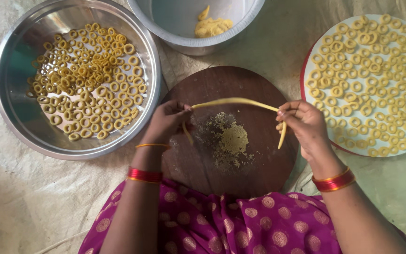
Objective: The person rolls small pieces of yellow dough into thin ropes on a wooden board and forms them into rings, placing the finished rings into a metal bowl. The person repeats this process continuously, handling the dough by hand.
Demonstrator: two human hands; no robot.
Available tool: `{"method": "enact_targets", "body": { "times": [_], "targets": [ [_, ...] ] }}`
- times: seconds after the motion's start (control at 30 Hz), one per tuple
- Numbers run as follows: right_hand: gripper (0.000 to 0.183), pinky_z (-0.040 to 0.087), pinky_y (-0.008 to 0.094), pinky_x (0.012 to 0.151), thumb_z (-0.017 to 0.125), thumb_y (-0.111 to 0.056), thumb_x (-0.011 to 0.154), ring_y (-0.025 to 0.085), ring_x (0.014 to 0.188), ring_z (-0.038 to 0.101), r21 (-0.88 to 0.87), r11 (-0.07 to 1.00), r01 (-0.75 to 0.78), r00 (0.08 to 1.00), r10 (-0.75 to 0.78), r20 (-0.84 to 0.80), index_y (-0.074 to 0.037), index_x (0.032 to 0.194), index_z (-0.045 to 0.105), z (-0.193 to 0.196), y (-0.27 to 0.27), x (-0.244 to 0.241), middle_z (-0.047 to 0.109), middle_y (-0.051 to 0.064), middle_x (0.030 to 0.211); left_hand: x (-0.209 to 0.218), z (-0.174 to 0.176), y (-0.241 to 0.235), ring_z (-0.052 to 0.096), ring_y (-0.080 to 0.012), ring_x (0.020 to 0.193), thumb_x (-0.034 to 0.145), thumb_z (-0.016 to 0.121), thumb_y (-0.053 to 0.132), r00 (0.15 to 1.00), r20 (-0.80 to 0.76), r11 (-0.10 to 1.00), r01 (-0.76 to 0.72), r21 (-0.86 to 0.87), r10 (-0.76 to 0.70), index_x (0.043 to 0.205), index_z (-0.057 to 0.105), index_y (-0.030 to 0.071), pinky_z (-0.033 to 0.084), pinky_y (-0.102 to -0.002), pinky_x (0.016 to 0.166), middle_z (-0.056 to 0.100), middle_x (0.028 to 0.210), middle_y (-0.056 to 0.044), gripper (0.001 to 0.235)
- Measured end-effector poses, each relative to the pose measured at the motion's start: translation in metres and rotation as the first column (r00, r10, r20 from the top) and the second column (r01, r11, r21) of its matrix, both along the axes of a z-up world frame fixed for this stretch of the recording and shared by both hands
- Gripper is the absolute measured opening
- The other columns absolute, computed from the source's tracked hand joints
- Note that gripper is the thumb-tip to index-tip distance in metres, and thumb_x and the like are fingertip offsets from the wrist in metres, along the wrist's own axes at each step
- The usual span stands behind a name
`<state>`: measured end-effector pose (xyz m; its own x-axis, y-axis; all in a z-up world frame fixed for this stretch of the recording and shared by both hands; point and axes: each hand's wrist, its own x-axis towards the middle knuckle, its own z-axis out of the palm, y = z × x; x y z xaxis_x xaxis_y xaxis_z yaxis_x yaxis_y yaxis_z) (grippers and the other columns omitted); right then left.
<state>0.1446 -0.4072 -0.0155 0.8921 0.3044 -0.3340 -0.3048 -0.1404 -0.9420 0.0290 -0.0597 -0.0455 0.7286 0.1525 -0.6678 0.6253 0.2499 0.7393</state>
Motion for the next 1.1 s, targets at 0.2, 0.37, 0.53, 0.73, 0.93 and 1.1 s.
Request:
{"method": "enact_targets", "body": {
  "times": [0.2, 0.37, 0.53, 0.73, 0.93, 1.1],
  "targets": [
    [0.040, 0.056, 0.029, 0.072, 0.074, 0.000, 0.084, 0.016, 0.079, 0.070, -0.428, 0.880, -0.205, 0.979, 0.193, -0.071, -0.003, 0.122, 0.063, -0.017, -0.008, 0.000, 0.073, 0.010, 0.094, -0.005, -0.016, -0.011, 0.071, -0.0206, 0.058, 0.087, 0.075, 0.007, 0.978, -0.137, 0.959, 0.183, 0.218, -0.155, 0.093, 0.075, -0.002, 0.054, -0.032, 0.049, 0.070, 0.069, -0.011, 0.011],
    [0.049, 0.057, 0.036, 0.073, 0.082, -0.005, 0.076, 0.022, 0.082, 0.071, -0.775, 0.595, -0.214, 0.910, 0.409, 0.063, -0.008, 0.121, 0.063, -0.012, -0.012, -0.001, 0.071, 0.010, 0.099, -0.008, -0.014, 0.000, 0.075, -0.0233, 0.060, 0.082, 0.076, 0.005, 0.928, -0.247, 0.876, 0.351, 0.332, -0.278, 0.083, 0.076, -0.004, 0.060, -0.034, 0.053, 0.073, 0.068, -0.014, 0.009],
    [0.052, 0.057, 0.043, 0.081, 0.084, -0.013, 0.076, 0.030, 0.092, 0.070, -0.908, 0.373, -0.192, 0.874, 0.486, 0.015, -0.008, 0.122, 0.061, 0.008, -0.005, -0.010, 0.070, 0.013, 0.104, -0.004, 0.000, 0.002, 0.077, -0.0260, 0.072, 0.076, 0.084, 0.013, 0.703, -0.518, 0.568, 0.706, 0.424, -0.487, 0.086, 0.079, -0.002, 0.061, -0.036, 0.071, 0.076, 0.077, -0.018, 0.019],
    [0.045, 0.051, 0.048, 0.099, 0.072, -0.037, 0.093, 0.036, 0.114, 0.065, -0.920, 0.380, 0.096, 0.583, 0.728, 0.361, -0.006, 0.124, 0.062, 0.027, 0.037, -0.039, 0.068, 0.017, 0.120, -0.012, 0.019, 0.012, 0.074, -0.0341, 0.099, 0.084, 0.069, 0.013, 0.726, -0.572, 0.533, 0.678, 0.506, -0.381, 0.098, 0.079, 0.001, 0.058, -0.040, 0.086, 0.076, 0.103, -0.022, 0.021],
    [0.081, 0.019, 0.051, 0.127, 0.027, -0.062, 0.101, 0.032, 0.154, 0.029, -0.859, 0.485, -0.162, 0.297, 0.855, 0.426, -0.006, 0.159, 0.029, -0.012, 0.136, -0.042, 0.032, 0.017, 0.166, -0.015, 0.034, 0.029, 0.068, -0.0398, 0.110, 0.087, 0.062, 0.015, 0.845, -0.487, 0.558, 0.519, 0.648, -0.221, 0.108, 0.076, 0.006, 0.057, -0.046, 0.091, 0.071, 0.116, -0.021, 0.027],
    [0.082, 0.003, 0.049, 0.130, 0.020, -0.062, 0.105, 0.028, 0.161, 0.011, -0.921, 0.370, -0.124, 0.149, 0.924, 0.351, -0.009, 0.166, 0.010, -0.045, 0.200, -0.026, 0.010, 0.012, 0.174, -0.018, 0.042, 0.042, 0.070, -0.0396, 0.108, 0.088, 0.062, 0.016, 0.875, -0.429, 0.586, 0.472, 0.659, -0.223, 0.107, 0.077, 0.004, 0.056, -0.046, 0.092, 0.072, 0.114, -0.022, 0.027]
  ]
}}
